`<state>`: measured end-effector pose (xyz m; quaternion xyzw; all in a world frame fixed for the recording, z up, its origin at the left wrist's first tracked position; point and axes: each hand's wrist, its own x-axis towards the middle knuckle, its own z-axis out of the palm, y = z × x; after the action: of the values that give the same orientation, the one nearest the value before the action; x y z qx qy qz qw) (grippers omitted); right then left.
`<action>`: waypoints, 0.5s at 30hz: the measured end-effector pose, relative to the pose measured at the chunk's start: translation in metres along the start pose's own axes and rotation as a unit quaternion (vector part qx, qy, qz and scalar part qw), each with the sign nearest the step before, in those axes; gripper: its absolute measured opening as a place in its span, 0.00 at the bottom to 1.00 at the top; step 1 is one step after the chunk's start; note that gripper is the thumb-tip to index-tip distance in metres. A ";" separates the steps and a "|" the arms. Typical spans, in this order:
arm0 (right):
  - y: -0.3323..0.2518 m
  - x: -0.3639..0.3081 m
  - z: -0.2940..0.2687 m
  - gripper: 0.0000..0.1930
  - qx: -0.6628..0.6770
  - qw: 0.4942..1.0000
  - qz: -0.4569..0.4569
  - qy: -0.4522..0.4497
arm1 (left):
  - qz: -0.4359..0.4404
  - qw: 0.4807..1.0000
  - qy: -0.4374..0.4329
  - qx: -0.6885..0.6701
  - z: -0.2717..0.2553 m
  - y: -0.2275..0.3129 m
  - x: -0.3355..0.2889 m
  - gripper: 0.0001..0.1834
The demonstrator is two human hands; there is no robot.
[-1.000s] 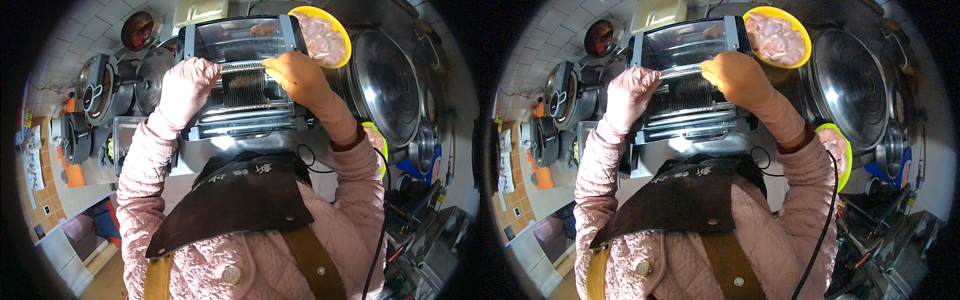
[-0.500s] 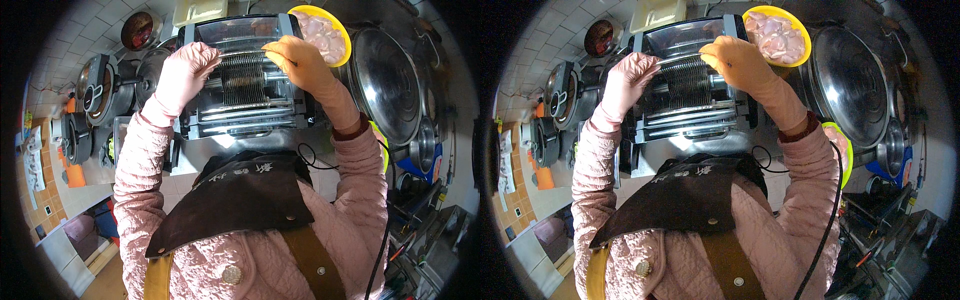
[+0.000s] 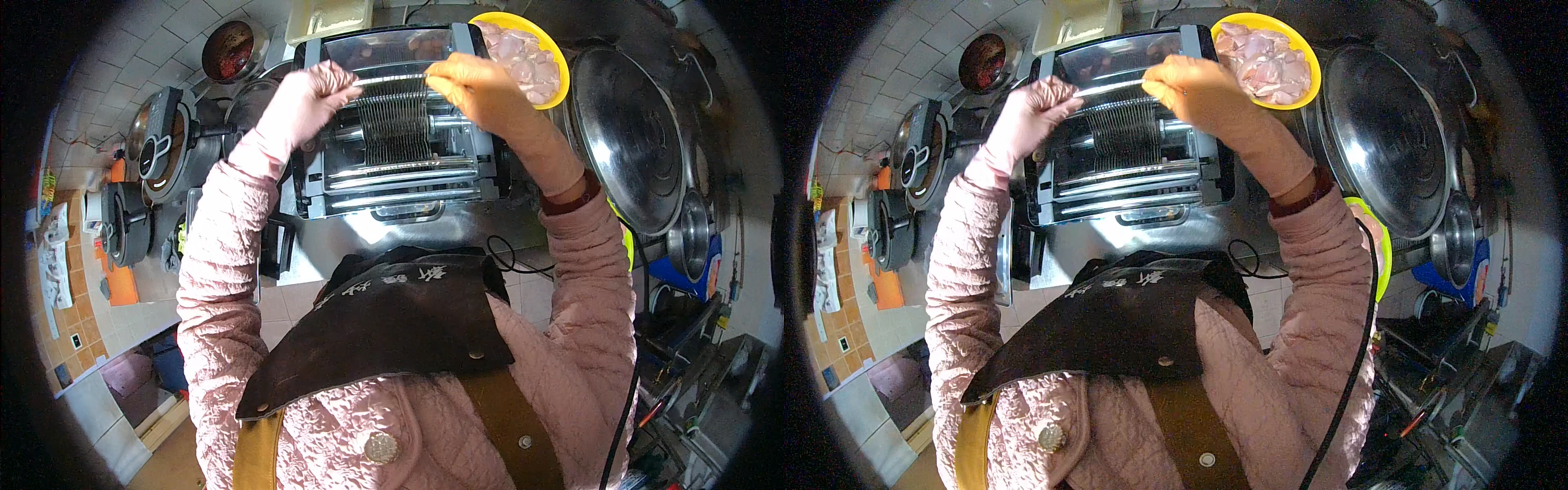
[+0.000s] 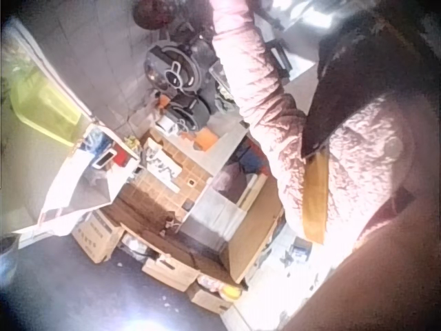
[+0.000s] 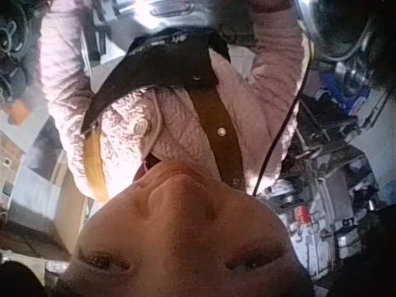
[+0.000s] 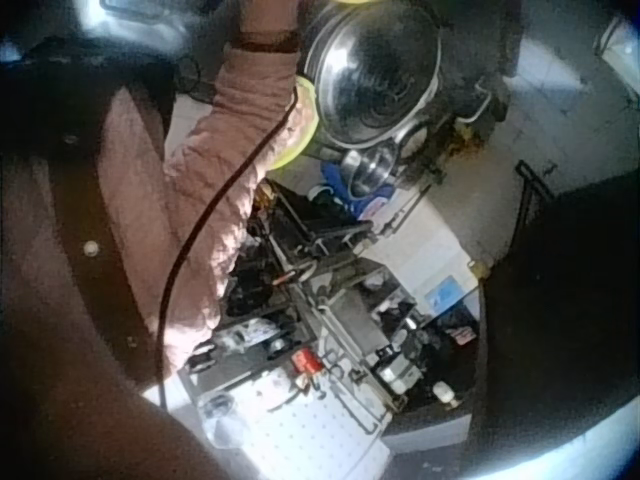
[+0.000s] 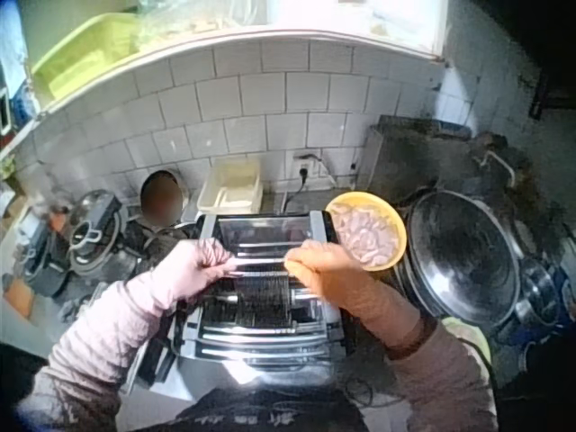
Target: The person repeatedly assembles small metal frames by hand, inserting rods into slots and aligning components. The person handles multiple frames one at a time, placing them into a machine-like device and adjusting them with both hands.
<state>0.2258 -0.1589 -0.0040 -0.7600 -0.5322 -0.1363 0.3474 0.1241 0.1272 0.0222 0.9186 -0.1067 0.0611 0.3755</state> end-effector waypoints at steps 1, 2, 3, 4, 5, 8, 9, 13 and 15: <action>-0.004 -0.004 0.002 0.12 -0.012 1.000 0.008 -0.008 | -0.001 1.000 0.013 -0.010 0.009 0.001 -0.009 0.11; -0.009 -0.008 0.003 0.12 -0.030 0.997 0.046 -0.047 | 0.011 1.000 0.022 -0.005 0.016 0.001 -0.015 0.08; -0.012 -0.011 0.002 0.12 -0.022 0.998 0.054 -0.038 | 0.061 0.996 0.055 0.024 0.019 0.002 -0.020 0.06; -0.014 -0.013 0.001 0.12 -0.037 0.998 0.048 -0.028 | 0.075 0.993 0.070 0.053 0.022 0.002 -0.022 0.04; -0.015 -0.015 -0.001 0.12 -0.051 0.996 0.058 -0.039 | 0.090 0.991 0.073 0.066 0.022 0.003 -0.025 0.05; -0.017 -0.012 0.000 0.12 -0.055 0.997 0.061 -0.014 | 0.110 0.987 0.076 0.088 0.017 0.002 -0.024 0.07; -0.016 -0.011 0.001 0.12 -0.048 0.997 0.053 0.014 | 0.099 0.989 0.072 0.083 0.016 0.001 -0.021 0.08; -0.017 -0.007 0.008 0.13 -0.067 0.991 0.116 -0.030 | 0.057 0.997 0.045 0.010 0.018 -0.005 -0.017 0.10; -0.016 -0.008 0.007 0.13 -0.086 0.988 0.116 -0.051 | 0.031 0.999 0.019 -0.012 0.018 -0.009 -0.016 0.10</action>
<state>0.2069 -0.1572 -0.0073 -0.8495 -0.4438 -0.1019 0.2663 0.1111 0.1233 -0.0004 0.9090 -0.1292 0.0886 0.3863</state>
